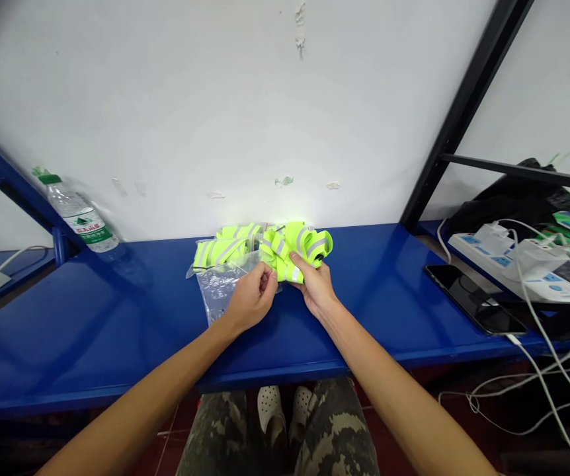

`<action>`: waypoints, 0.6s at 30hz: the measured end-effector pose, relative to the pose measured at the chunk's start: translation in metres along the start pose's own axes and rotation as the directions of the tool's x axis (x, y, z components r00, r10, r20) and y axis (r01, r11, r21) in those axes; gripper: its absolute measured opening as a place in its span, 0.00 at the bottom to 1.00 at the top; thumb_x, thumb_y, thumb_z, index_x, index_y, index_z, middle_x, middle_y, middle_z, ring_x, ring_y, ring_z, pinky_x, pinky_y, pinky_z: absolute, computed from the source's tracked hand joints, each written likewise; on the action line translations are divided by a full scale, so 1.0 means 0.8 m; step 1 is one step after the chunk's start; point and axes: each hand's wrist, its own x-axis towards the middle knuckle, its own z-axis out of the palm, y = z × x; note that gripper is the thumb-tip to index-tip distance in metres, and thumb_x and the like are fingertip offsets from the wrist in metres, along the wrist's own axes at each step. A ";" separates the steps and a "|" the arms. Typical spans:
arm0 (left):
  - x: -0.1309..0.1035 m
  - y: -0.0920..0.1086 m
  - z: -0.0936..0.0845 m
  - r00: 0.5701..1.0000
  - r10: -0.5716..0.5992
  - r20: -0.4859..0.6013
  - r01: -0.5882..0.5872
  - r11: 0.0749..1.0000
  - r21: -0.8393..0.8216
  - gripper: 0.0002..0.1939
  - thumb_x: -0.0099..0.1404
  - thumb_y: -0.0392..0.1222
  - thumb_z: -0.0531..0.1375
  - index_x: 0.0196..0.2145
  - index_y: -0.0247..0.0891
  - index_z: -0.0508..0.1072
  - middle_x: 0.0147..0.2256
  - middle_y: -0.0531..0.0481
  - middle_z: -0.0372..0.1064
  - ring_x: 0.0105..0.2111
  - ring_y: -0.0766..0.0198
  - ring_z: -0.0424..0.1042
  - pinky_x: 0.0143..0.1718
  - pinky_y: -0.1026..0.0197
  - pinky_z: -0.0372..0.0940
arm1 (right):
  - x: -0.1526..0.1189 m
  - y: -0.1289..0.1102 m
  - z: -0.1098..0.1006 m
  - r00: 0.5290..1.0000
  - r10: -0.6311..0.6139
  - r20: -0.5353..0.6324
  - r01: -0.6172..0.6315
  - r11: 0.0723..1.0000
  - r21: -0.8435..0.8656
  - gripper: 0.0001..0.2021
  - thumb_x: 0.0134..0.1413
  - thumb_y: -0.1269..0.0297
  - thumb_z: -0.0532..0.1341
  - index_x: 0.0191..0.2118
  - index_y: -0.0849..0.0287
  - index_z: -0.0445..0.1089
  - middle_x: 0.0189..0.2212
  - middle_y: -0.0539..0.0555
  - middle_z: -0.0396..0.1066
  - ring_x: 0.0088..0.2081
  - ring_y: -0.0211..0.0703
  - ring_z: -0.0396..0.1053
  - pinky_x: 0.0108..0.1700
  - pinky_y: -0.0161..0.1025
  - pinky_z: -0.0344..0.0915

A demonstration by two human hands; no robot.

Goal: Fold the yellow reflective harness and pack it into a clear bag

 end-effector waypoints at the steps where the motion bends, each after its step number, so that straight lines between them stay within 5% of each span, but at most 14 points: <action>1: 0.000 0.000 0.000 1.000 -0.005 -0.009 0.005 1.000 0.010 0.10 0.71 0.44 0.49 0.31 0.41 0.60 0.24 0.55 0.63 0.23 0.66 0.62 0.27 0.61 0.54 | 0.000 0.000 0.000 1.000 -0.005 0.001 0.005 1.000 -0.007 0.18 0.39 0.67 0.74 0.40 0.60 0.75 0.40 0.56 0.79 0.42 0.53 0.77 0.41 0.46 0.77; 6: -0.002 0.001 -0.001 0.999 0.025 -0.042 -0.022 0.997 0.072 0.09 0.70 0.43 0.50 0.31 0.41 0.61 0.23 0.55 0.62 0.23 0.66 0.62 0.27 0.61 0.54 | -0.003 0.005 0.003 0.993 -0.078 0.089 0.082 0.996 -0.036 0.24 0.33 0.69 0.75 0.42 0.59 0.75 0.40 0.56 0.79 0.44 0.55 0.76 0.44 0.47 0.75; 9: -0.001 0.002 -0.001 0.986 0.058 -0.155 -0.031 0.985 0.171 0.10 0.69 0.42 0.50 0.29 0.40 0.61 0.23 0.54 0.61 0.24 0.65 0.62 0.29 0.60 0.55 | -0.004 0.011 0.003 0.982 -0.139 0.126 0.152 0.983 -0.100 0.24 0.33 0.66 0.75 0.43 0.60 0.76 0.41 0.56 0.79 0.44 0.54 0.76 0.46 0.47 0.74; 14: 0.004 -0.004 0.002 0.961 0.099 -0.260 -0.025 0.961 0.275 0.10 0.68 0.40 0.52 0.27 0.40 0.61 0.27 0.51 0.63 0.32 0.61 0.64 0.37 0.58 0.59 | -0.005 0.014 -0.001 0.983 -0.147 0.109 0.170 0.952 -0.253 0.22 0.33 0.64 0.75 0.40 0.61 0.76 0.42 0.57 0.79 0.43 0.53 0.76 0.47 0.47 0.73; 18: 0.004 -0.008 0.000 0.952 0.089 -0.294 -0.002 0.959 0.282 0.05 0.65 0.39 0.54 0.30 0.39 0.63 0.34 0.47 0.66 0.39 0.58 0.66 0.44 0.55 0.62 | -0.001 0.013 -0.006 0.984 -0.158 0.084 0.171 0.969 -0.181 0.27 0.34 0.66 0.74 0.46 0.57 0.72 0.45 0.54 0.77 0.44 0.50 0.76 0.48 0.45 0.72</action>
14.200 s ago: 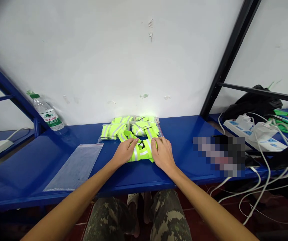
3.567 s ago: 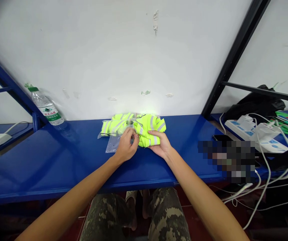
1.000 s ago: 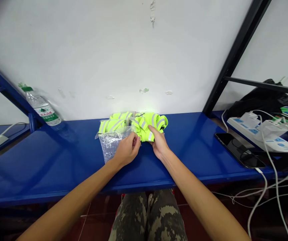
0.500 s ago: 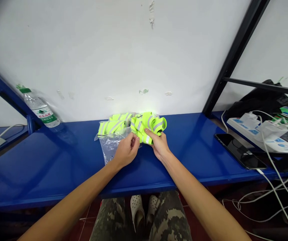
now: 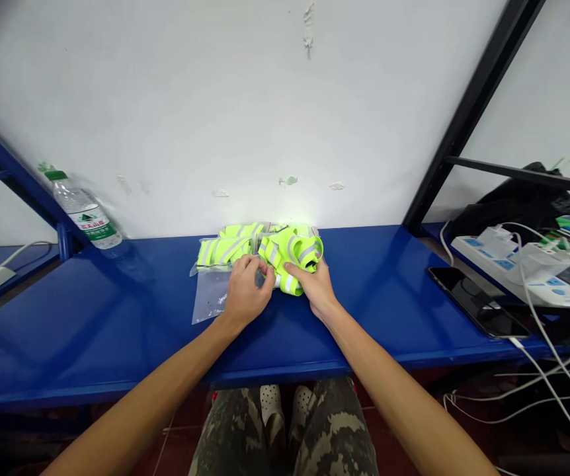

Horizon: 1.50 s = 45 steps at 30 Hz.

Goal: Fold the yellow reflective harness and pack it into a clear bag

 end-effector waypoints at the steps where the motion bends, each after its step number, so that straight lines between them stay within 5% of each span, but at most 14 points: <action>1: 0.000 0.001 -0.002 1.000 0.000 -0.024 0.000 1.000 -0.005 0.03 0.65 0.39 0.55 0.33 0.39 0.64 0.36 0.46 0.66 0.41 0.57 0.66 0.46 0.54 0.62 | 0.001 0.000 -0.001 1.000 -0.007 -0.010 0.008 1.000 0.023 0.28 0.35 0.66 0.74 0.48 0.56 0.71 0.45 0.53 0.77 0.44 0.49 0.76 0.48 0.45 0.72; 5: -0.002 0.007 -0.010 0.989 0.135 -0.057 -0.136 0.991 -0.014 0.21 0.62 0.43 0.59 0.52 0.36 0.62 0.54 0.37 0.62 0.58 0.48 0.59 0.59 0.45 0.57 | 0.002 -0.002 -0.002 0.998 -0.050 -0.033 0.051 0.998 0.023 0.27 0.35 0.66 0.74 0.46 0.55 0.70 0.43 0.52 0.78 0.43 0.48 0.76 0.47 0.45 0.73; 8: -0.003 0.009 -0.009 0.961 0.260 0.088 -0.261 0.965 -0.002 0.35 0.63 0.50 0.59 0.62 0.36 0.53 0.63 0.35 0.52 0.65 0.45 0.50 0.64 0.42 0.51 | 0.001 -0.008 -0.002 0.999 -0.045 0.018 0.044 0.998 0.037 0.25 0.36 0.64 0.74 0.45 0.55 0.72 0.43 0.52 0.78 0.45 0.49 0.75 0.48 0.45 0.72; 12: -0.001 -0.002 -0.002 0.956 0.236 0.174 -0.243 0.970 0.021 0.45 0.60 0.57 0.61 0.66 0.36 0.47 0.65 0.33 0.49 0.65 0.42 0.50 0.63 0.41 0.52 | 0.001 -0.018 -0.004 0.998 0.010 0.066 -0.017 0.994 0.111 0.25 0.36 0.66 0.74 0.45 0.54 0.73 0.43 0.51 0.78 0.47 0.50 0.75 0.49 0.45 0.72; 23: -0.004 -0.016 0.008 0.970 0.152 0.190 -0.152 0.988 -0.016 0.43 0.57 0.36 0.60 0.66 0.34 0.46 0.58 0.33 0.58 0.61 0.44 0.57 0.61 0.42 0.57 | 0.006 -0.014 -0.005 0.998 0.061 -0.011 -0.060 0.992 0.110 0.23 0.32 0.67 0.75 0.40 0.58 0.74 0.37 0.53 0.79 0.41 0.52 0.77 0.44 0.45 0.74; 31: -0.010 -0.016 0.019 0.952 0.117 0.282 -0.120 0.993 -0.006 0.34 0.60 0.33 0.55 0.64 0.33 0.52 0.51 0.37 0.66 0.54 0.49 0.66 0.56 0.46 0.63 | 0.004 -0.003 0.001 0.999 -0.018 0.032 0.015 0.996 0.093 0.24 0.39 0.66 0.73 0.46 0.53 0.71 0.44 0.52 0.77 0.46 0.48 0.75 0.48 0.45 0.74; 35: -0.009 -0.014 0.011 0.953 0.095 0.288 -0.092 0.995 -0.024 0.37 0.58 0.35 0.58 0.64 0.34 0.53 0.53 0.36 0.63 0.55 0.47 0.65 0.55 0.46 0.63 | 0.004 0.000 0.000 0.996 -0.030 0.089 0.025 0.998 0.060 0.24 0.40 0.65 0.73 0.47 0.51 0.72 0.46 0.52 0.77 0.48 0.48 0.75 0.49 0.47 0.73; 40: -0.003 -0.011 -0.003 0.923 0.158 0.351 -0.120 0.985 -0.128 0.58 0.49 0.50 0.70 0.68 0.38 0.41 0.68 0.32 0.38 0.66 0.38 0.48 0.59 0.41 0.59 | 0.005 -0.002 -0.004 0.996 -0.051 0.078 0.052 0.999 -0.011 0.24 0.40 0.64 0.74 0.47 0.54 0.74 0.45 0.54 0.77 0.46 0.50 0.75 0.49 0.48 0.72; 45: 0.001 -0.005 -0.002 0.928 0.172 0.329 -0.142 0.983 -0.113 0.54 0.56 0.57 0.65 0.69 0.42 0.38 0.65 0.37 0.51 0.62 0.44 0.58 0.59 0.41 0.58 | 0.002 -0.002 -0.003 0.986 -0.007 0.168 0.013 0.999 -0.034 0.24 0.41 0.61 0.73 0.47 0.53 0.74 0.44 0.53 0.78 0.46 0.49 0.75 0.49 0.46 0.73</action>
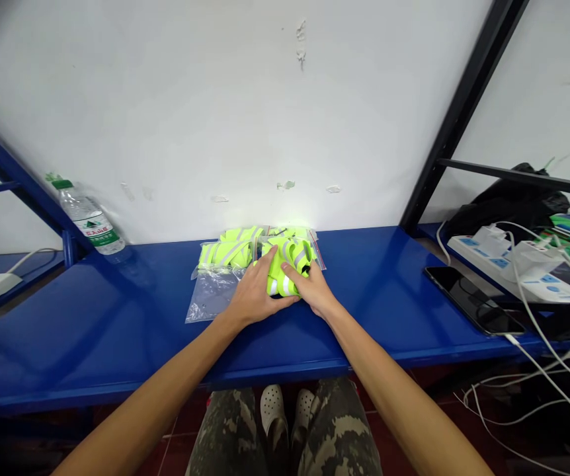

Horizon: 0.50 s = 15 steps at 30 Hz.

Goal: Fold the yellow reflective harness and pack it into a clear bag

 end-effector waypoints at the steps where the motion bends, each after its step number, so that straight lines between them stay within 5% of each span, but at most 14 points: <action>1: 0.001 0.001 0.001 1.000 -0.016 -0.008 0.016 0.999 0.029 0.52 0.56 0.54 0.66 0.68 0.42 0.41 0.65 0.38 0.53 0.61 0.44 0.60 0.58 0.42 0.59 | -0.001 0.000 0.001 1.000 0.010 0.025 -0.009 1.000 -0.013 0.24 0.41 0.61 0.73 0.48 0.53 0.74 0.44 0.53 0.78 0.45 0.48 0.75 0.49 0.45 0.73; 7: 0.003 0.009 0.004 0.990 -0.140 0.003 0.137 0.967 0.215 0.37 0.58 0.48 0.63 0.61 0.35 0.57 0.54 0.38 0.68 0.52 0.43 0.67 0.48 0.46 0.67 | -0.010 -0.007 0.001 0.979 0.157 0.127 -0.147 0.985 -0.085 0.25 0.39 0.62 0.73 0.48 0.52 0.74 0.42 0.52 0.78 0.42 0.48 0.76 0.40 0.42 0.75; 10: 0.002 0.010 0.003 0.987 -0.159 0.000 0.153 0.949 0.276 0.32 0.60 0.42 0.60 0.61 0.36 0.58 0.52 0.39 0.69 0.50 0.45 0.68 0.45 0.48 0.68 | -0.010 -0.012 -0.002 0.970 0.148 0.192 -0.124 0.983 -0.133 0.28 0.37 0.63 0.74 0.50 0.54 0.72 0.45 0.53 0.77 0.45 0.48 0.74 0.47 0.44 0.73; 15: 0.001 0.007 0.004 0.988 -0.151 -0.003 0.146 0.945 0.293 0.30 0.58 0.37 0.58 0.59 0.35 0.60 0.51 0.41 0.69 0.49 0.47 0.68 0.48 0.49 0.67 | -0.008 -0.012 -0.004 0.983 0.171 0.069 -0.164 0.982 -0.090 0.40 0.36 0.64 0.75 0.58 0.43 0.61 0.53 0.51 0.72 0.49 0.51 0.73 0.45 0.52 0.74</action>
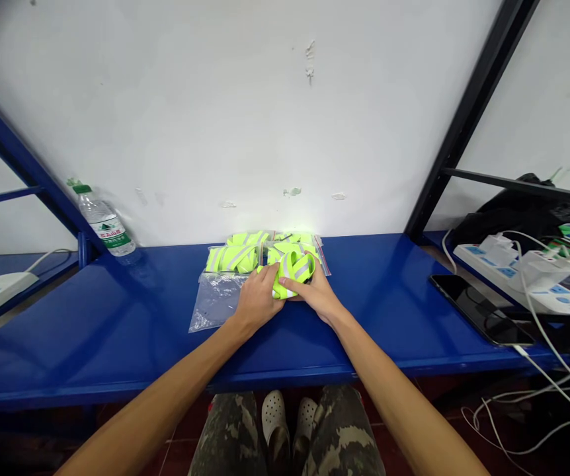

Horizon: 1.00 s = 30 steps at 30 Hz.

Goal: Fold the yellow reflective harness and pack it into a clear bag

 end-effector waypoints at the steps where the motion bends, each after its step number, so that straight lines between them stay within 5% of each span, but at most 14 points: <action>1: 0.000 -0.001 0.002 1.000 0.004 -0.006 -0.004 1.000 -0.004 0.30 0.58 0.36 0.58 0.58 0.35 0.61 0.51 0.41 0.69 0.49 0.47 0.68 0.49 0.49 0.66 | 0.000 0.000 0.000 0.998 0.059 0.016 -0.060 0.997 0.037 0.38 0.38 0.64 0.74 0.58 0.43 0.62 0.53 0.51 0.72 0.49 0.51 0.73 0.45 0.53 0.74; 6: -0.002 -0.005 0.013 0.993 0.058 -0.101 -0.066 0.995 -0.074 0.30 0.59 0.35 0.57 0.59 0.34 0.58 0.51 0.38 0.68 0.50 0.46 0.67 0.51 0.47 0.65 | 0.001 0.000 0.004 0.951 0.232 0.205 -0.282 0.922 0.265 0.25 0.43 0.68 0.71 0.50 0.51 0.70 0.46 0.53 0.77 0.47 0.49 0.74 0.49 0.53 0.72; 11: -0.002 -0.009 0.013 0.969 0.160 -0.188 -0.199 0.957 -0.210 0.35 0.56 0.33 0.58 0.61 0.37 0.53 0.55 0.38 0.64 0.55 0.47 0.65 0.56 0.46 0.61 | 0.002 0.002 0.005 0.969 0.229 0.092 -0.246 0.920 0.304 0.25 0.39 0.74 0.71 0.47 0.55 0.72 0.40 0.53 0.79 0.40 0.50 0.77 0.46 0.52 0.74; 17: -0.001 -0.011 -0.009 0.955 0.108 -0.275 -0.208 0.908 -0.364 0.50 0.52 0.54 0.68 0.64 0.35 0.47 0.62 0.34 0.53 0.62 0.45 0.55 0.61 0.45 0.55 | 0.008 0.006 0.005 0.993 0.110 -0.040 -0.090 0.935 0.342 0.25 0.36 0.76 0.71 0.46 0.56 0.72 0.43 0.54 0.78 0.44 0.54 0.76 0.46 0.50 0.75; 22: -0.004 -0.006 -0.025 0.876 -0.144 -0.460 0.040 0.973 -0.229 0.23 0.60 0.44 0.60 0.51 0.36 0.62 0.50 0.38 0.65 0.54 0.48 0.63 0.57 0.47 0.57 | 0.011 0.006 0.003 0.980 0.121 -0.155 -0.058 0.930 0.362 0.30 0.34 0.79 0.71 0.48 0.54 0.71 0.43 0.53 0.78 0.43 0.56 0.77 0.44 0.54 0.75; 24: -0.004 -0.005 -0.026 0.899 -0.211 -0.385 0.142 0.970 -0.199 0.18 0.58 0.43 0.59 0.45 0.37 0.64 0.42 0.42 0.68 0.46 0.50 0.67 0.49 0.50 0.61 | 0.013 0.006 0.002 0.973 0.136 -0.185 -0.061 0.931 0.361 0.29 0.34 0.79 0.70 0.48 0.55 0.71 0.42 0.54 0.79 0.42 0.56 0.77 0.44 0.55 0.76; 27: -0.003 -0.006 -0.025 0.946 -0.297 -0.134 0.269 0.944 -0.191 0.16 0.59 0.49 0.59 0.42 0.39 0.64 0.34 0.47 0.68 0.36 0.55 0.70 0.35 0.57 0.61 | 0.014 0.007 0.000 0.968 0.149 -0.200 -0.072 0.934 0.350 0.25 0.35 0.79 0.70 0.45 0.58 0.73 0.41 0.55 0.79 0.41 0.56 0.78 0.44 0.54 0.76; 30: -0.001 -0.009 -0.022 0.922 -0.386 0.027 0.385 0.906 -0.175 0.15 0.60 0.55 0.57 0.35 0.41 0.65 0.30 0.49 0.69 0.32 0.57 0.70 0.30 0.61 0.56 | 0.013 0.005 0.000 0.970 0.154 -0.187 -0.081 0.935 0.346 0.24 0.35 0.79 0.70 0.44 0.59 0.73 0.41 0.56 0.79 0.40 0.56 0.78 0.43 0.53 0.76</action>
